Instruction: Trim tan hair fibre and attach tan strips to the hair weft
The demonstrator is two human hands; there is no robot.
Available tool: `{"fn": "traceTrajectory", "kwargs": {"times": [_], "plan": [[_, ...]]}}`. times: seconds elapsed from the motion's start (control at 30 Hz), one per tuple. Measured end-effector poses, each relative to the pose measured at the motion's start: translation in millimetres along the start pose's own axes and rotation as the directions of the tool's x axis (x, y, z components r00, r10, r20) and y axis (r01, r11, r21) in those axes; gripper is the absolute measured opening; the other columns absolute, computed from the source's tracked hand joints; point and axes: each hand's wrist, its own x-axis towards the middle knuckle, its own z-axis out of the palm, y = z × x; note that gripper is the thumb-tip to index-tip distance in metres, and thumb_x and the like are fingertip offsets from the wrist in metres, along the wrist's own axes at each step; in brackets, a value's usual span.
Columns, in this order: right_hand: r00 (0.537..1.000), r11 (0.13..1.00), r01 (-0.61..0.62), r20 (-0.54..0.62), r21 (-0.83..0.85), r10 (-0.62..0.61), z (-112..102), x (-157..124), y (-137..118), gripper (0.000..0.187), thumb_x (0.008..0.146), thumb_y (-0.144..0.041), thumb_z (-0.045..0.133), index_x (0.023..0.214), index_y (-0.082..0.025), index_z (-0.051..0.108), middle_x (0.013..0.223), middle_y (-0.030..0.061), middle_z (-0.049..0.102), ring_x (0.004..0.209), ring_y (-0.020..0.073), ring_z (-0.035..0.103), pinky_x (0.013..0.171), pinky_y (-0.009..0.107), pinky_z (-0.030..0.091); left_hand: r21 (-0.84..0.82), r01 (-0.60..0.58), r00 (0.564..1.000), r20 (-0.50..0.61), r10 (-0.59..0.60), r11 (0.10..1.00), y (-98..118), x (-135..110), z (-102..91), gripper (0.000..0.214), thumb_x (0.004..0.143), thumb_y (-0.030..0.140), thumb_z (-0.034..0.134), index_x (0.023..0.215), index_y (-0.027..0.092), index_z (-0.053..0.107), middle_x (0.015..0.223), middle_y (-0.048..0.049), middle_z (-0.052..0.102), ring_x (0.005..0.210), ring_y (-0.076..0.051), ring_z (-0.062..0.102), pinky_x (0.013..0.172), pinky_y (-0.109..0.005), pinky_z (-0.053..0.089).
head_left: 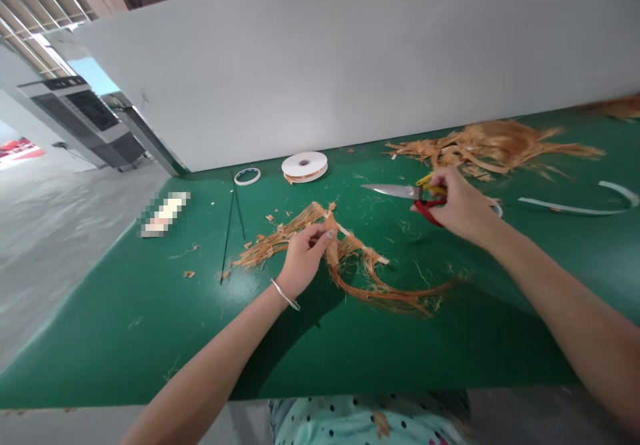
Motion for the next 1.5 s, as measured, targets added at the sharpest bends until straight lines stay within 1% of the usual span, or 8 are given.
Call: {"fn": "traceTrajectory", "kwargs": {"times": [0.17,0.27,0.43,0.67,0.93,1.13,1.27,1.5], "plan": [[0.986,0.986,0.159,0.058,-0.055,-0.156,19,-14,-29,0.062,0.06,-0.062,0.064,0.093,-0.02,0.033,0.102,0.0165,0.051,0.101,0.0353,0.054,0.084,0.05,0.042,0.043,0.014,1.0,-0.018,-0.013,0.999,-3,0,0.4,0.024,0.082,0.038,0.056,0.082,0.015,0.063,0.067,-0.0001,0.057,0.059,-0.011,0.049,0.054,-0.022,0.038],[0.975,0.991,0.134,0.177,-0.004,-0.131,22,-20,-43,0.072,0.057,-0.072,0.061,0.095,-0.018,0.031,0.102,0.0193,0.054,0.097,0.0355,0.057,0.076,0.047,0.047,0.057,0.007,1.0,-0.012,-0.006,0.998,-2,-1,0.9,0.024,0.081,0.037,0.056,0.081,0.014,0.064,0.066,0.0002,0.057,0.057,-0.01,0.048,0.054,-0.022,0.038],[0.934,0.994,0.107,0.346,-0.029,-0.09,18,-24,-54,0.066,0.06,-0.068,0.062,0.093,-0.02,0.031,0.084,0.0143,0.061,0.076,0.0317,0.063,0.053,0.035,0.045,0.096,-0.001,1.0,0.0,0.001,0.995,-1,-1,1.5,0.026,0.082,0.038,0.056,0.084,0.014,0.066,0.06,0.0006,0.054,0.053,-0.009,0.044,0.048,-0.021,0.034],[0.893,0.987,0.159,0.426,0.008,-0.147,15,-23,-56,0.049,0.073,-0.063,0.055,0.079,-0.023,0.027,0.063,-0.0013,0.052,0.049,0.0151,0.049,0.045,0.026,0.03,0.161,-0.029,0.998,0.061,0.019,0.987,-4,-2,2.2,0.029,0.085,0.04,0.053,0.087,0.015,0.067,0.068,-0.001,0.061,0.054,-0.009,0.047,0.049,-0.02,0.035],[0.853,0.988,0.152,0.506,-0.003,-0.129,11,-23,-61,0.049,0.075,-0.065,0.052,0.075,-0.023,0.027,0.055,-0.0033,0.048,0.047,0.0145,0.045,0.045,0.026,0.025,0.217,-0.035,0.997,0.073,0.019,0.975,-3,-3,1.3,0.025,0.086,0.036,0.053,0.09,0.015,0.068,0.065,-0.0003,0.06,0.053,-0.008,0.046,0.047,-0.02,0.032],[0.869,0.992,0.124,0.484,-0.017,-0.1,9,-21,-62,0.051,0.075,-0.068,0.051,0.072,-0.023,0.026,0.05,-0.0034,0.047,0.042,0.0132,0.041,0.044,0.025,0.022,0.2,-0.043,0.995,0.102,0.023,0.979,-3,-2,0.3,0.025,0.086,0.035,0.052,0.084,0.015,0.065,0.065,0.0011,0.056,0.052,-0.007,0.043,0.049,-0.02,0.032],[0.933,0.98,-0.03,0.346,-0.198,0.099,3,-12,-53,0.048,0.073,-0.067,0.054,0.076,-0.022,0.034,0.049,-0.001,0.048,0.041,0.0129,0.04,0.045,0.026,0.024,0.164,-0.015,0.994,0.107,-0.003,0.986,-2,-2,0.3,0.024,0.085,0.036,0.053,0.081,0.015,0.065,0.062,0.0022,0.052,0.053,-0.008,0.041,0.05,-0.021,0.031],[0.885,0.804,-0.381,0.072,-0.457,0.46,-19,5,17,0.029,0.072,-0.029,0.063,0.098,-0.019,0.055,0.086,0.0106,0.064,0.067,0.0206,0.054,0.052,0.027,0.031,0.089,0.008,0.993,0.119,-0.018,0.996,3,-4,0.9,0.029,0.086,0.039,0.051,0.071,0.015,0.058,0.06,0.0037,0.044,0.055,-0.008,0.036,0.052,-0.022,0.027]]}}
